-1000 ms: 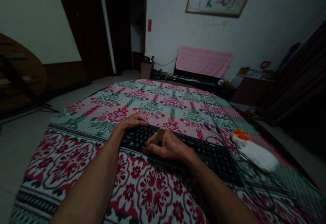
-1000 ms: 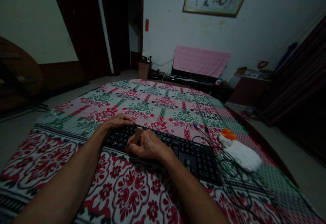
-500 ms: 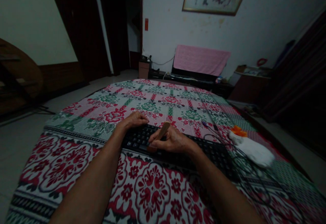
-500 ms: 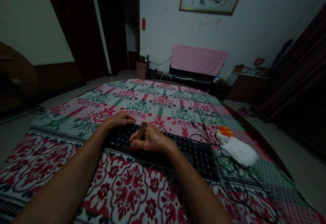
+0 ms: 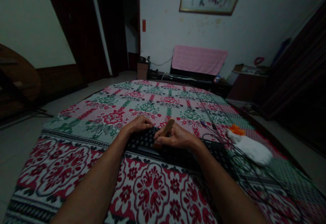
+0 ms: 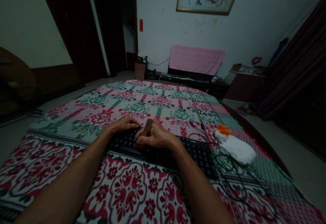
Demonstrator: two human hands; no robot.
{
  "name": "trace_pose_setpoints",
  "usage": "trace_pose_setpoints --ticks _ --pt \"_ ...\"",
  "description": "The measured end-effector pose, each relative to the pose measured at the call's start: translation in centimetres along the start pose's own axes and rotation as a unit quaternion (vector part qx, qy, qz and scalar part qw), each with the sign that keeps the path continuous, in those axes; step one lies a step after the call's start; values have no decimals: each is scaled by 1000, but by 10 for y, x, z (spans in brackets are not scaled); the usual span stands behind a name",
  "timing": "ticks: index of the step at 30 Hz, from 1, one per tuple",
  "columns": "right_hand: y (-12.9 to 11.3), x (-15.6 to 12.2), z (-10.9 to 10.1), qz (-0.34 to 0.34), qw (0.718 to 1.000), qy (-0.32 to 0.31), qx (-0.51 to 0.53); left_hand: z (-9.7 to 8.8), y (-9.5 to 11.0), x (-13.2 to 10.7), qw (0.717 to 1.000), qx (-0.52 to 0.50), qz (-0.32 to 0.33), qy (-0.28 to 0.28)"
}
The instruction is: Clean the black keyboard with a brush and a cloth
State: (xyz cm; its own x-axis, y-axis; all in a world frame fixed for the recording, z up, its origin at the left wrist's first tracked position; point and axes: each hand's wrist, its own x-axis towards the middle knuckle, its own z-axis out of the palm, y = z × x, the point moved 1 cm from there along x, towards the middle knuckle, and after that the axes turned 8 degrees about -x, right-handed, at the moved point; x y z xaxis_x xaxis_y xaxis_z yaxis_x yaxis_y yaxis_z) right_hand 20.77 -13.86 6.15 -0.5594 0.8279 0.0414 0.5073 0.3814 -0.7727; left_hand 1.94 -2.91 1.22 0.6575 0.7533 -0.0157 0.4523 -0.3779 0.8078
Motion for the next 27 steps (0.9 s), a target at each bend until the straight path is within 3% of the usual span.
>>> trace_pose_setpoints --ticks 4,9,11,16,21,24,27 --pt "3 0 1 6 997 -34 -70 0 -1 0 1000 -8 3 3" --pt "6 -12 -18 44 990 -95 -98 2 -3 1 1000 -25 8 -8" --pt "8 -14 -23 44 993 -74 -77 2 -3 2 1000 -26 1 -3" --pt "11 -5 -16 26 998 60 13 2 -3 3 999 -34 -5 -8" --pt "18 0 -9 36 999 9 -3 2 -2 2 999 -46 -8 -7" --pt "22 -6 -17 41 998 -32 -35 2 -1 1 998 -55 -9 -11" --pt "21 -11 -26 52 996 -33 -69 2 -2 1 998 -61 -8 -13"
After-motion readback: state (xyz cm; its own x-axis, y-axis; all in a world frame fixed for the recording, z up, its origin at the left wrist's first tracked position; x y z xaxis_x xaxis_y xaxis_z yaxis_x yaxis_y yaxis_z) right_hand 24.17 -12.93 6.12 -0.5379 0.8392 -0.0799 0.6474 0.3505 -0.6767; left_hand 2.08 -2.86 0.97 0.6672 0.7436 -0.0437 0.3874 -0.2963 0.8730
